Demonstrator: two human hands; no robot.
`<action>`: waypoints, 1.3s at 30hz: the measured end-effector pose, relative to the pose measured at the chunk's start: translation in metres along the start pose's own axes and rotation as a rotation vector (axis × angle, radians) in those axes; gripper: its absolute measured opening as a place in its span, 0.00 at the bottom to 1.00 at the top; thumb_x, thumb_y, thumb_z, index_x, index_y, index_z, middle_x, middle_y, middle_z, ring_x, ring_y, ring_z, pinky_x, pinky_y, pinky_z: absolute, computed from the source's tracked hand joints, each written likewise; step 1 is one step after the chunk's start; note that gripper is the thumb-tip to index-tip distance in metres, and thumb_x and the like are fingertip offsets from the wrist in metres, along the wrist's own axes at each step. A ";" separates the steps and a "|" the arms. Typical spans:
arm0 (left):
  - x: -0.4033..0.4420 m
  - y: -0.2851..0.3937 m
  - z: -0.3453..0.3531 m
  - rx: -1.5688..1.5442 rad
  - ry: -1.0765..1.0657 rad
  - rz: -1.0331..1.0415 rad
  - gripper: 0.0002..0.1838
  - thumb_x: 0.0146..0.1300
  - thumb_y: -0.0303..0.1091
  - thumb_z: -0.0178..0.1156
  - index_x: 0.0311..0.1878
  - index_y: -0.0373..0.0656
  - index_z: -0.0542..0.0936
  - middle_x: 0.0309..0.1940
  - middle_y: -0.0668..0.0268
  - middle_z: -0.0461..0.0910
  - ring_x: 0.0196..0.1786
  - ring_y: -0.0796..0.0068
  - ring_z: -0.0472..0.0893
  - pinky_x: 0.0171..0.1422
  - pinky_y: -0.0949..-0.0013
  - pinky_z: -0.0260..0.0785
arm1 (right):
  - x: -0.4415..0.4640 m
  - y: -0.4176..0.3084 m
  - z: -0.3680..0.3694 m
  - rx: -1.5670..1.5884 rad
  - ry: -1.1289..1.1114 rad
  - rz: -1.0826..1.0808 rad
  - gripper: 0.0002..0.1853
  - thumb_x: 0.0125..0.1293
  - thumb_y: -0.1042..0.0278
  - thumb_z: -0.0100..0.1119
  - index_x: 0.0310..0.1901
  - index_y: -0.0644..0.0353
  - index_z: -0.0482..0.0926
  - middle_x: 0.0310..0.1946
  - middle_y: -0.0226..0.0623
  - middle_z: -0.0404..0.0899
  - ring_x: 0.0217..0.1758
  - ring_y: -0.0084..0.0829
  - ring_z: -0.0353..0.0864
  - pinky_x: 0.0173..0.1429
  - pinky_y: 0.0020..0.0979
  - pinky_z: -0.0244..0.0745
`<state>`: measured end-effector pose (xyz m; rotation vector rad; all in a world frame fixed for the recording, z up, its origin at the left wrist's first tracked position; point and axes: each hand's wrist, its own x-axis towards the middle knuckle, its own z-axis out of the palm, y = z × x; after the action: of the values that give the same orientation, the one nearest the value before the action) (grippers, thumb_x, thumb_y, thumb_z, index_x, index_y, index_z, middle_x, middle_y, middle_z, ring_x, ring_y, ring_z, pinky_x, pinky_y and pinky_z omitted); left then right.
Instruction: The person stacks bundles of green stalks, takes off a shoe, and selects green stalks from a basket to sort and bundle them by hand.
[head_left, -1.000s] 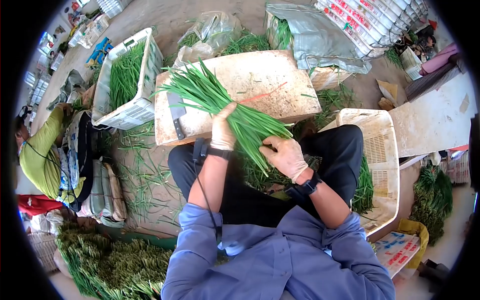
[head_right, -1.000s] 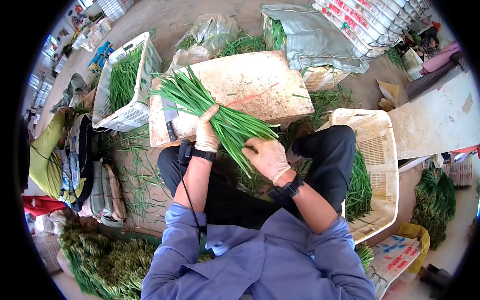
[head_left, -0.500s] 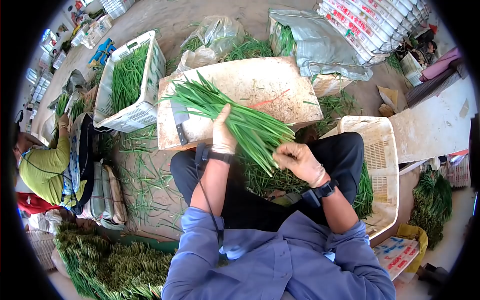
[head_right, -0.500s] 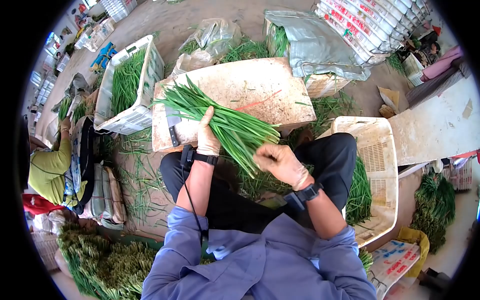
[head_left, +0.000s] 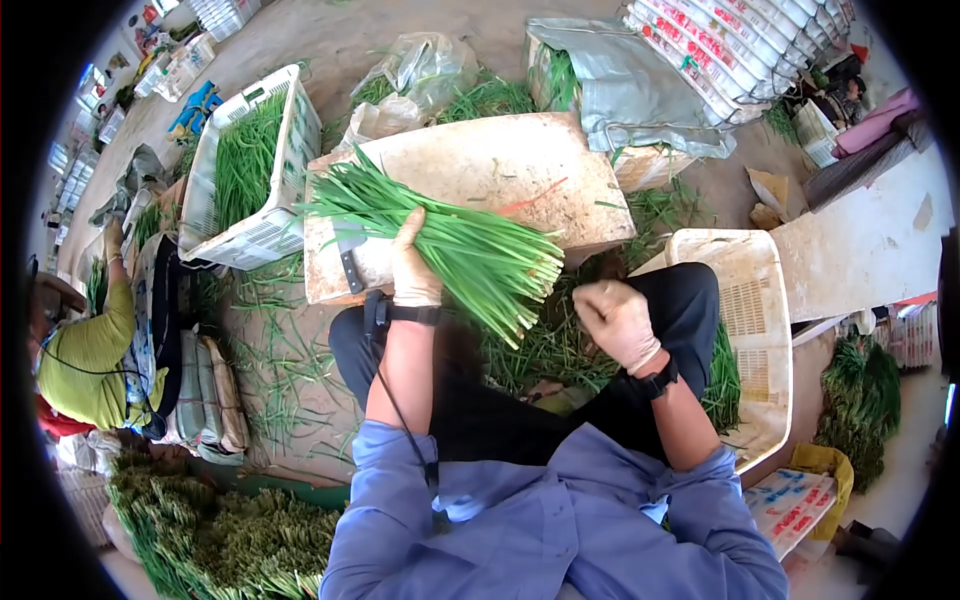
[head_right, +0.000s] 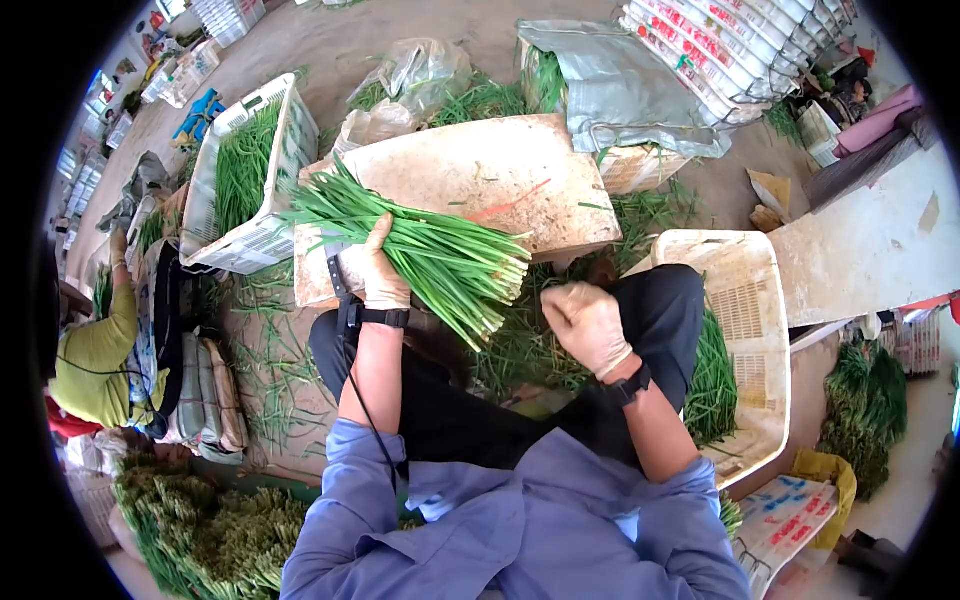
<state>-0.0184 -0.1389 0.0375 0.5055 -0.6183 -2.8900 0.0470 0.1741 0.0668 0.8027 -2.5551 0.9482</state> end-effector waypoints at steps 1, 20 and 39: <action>-0.002 -0.002 0.003 0.011 -0.009 0.002 0.28 0.62 0.27 0.76 0.66 0.45 0.79 0.54 0.70 0.83 0.53 0.68 0.82 0.63 0.62 0.77 | 0.012 -0.009 -0.009 -0.020 0.033 0.015 0.10 0.60 0.76 0.72 0.43 0.54 0.86 0.37 0.36 0.84 0.41 0.45 0.85 0.47 0.43 0.82; 0.000 -0.009 -0.002 0.129 -0.243 -0.195 0.21 0.65 0.32 0.67 0.59 0.33 0.81 0.48 0.50 0.88 0.49 0.52 0.88 0.61 0.49 0.83 | 0.043 -0.006 -0.007 0.039 -0.053 -0.255 0.09 0.55 0.73 0.78 0.37 0.51 0.89 0.57 0.29 0.85 0.68 0.41 0.82 0.66 0.42 0.76; -0.010 -0.012 0.006 0.237 -0.160 -0.040 0.14 0.64 0.28 0.67 0.52 0.34 0.83 0.40 0.54 0.88 0.40 0.58 0.89 0.50 0.55 0.86 | -0.005 0.009 -0.008 0.991 -0.054 0.588 0.01 0.68 0.77 0.74 0.38 0.61 0.89 0.47 0.32 0.84 0.44 0.24 0.83 0.54 0.27 0.79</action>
<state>-0.0117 -0.1239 0.0403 0.3190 -0.9940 -2.9307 0.0462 0.1873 0.0659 0.2227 -2.2897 2.4792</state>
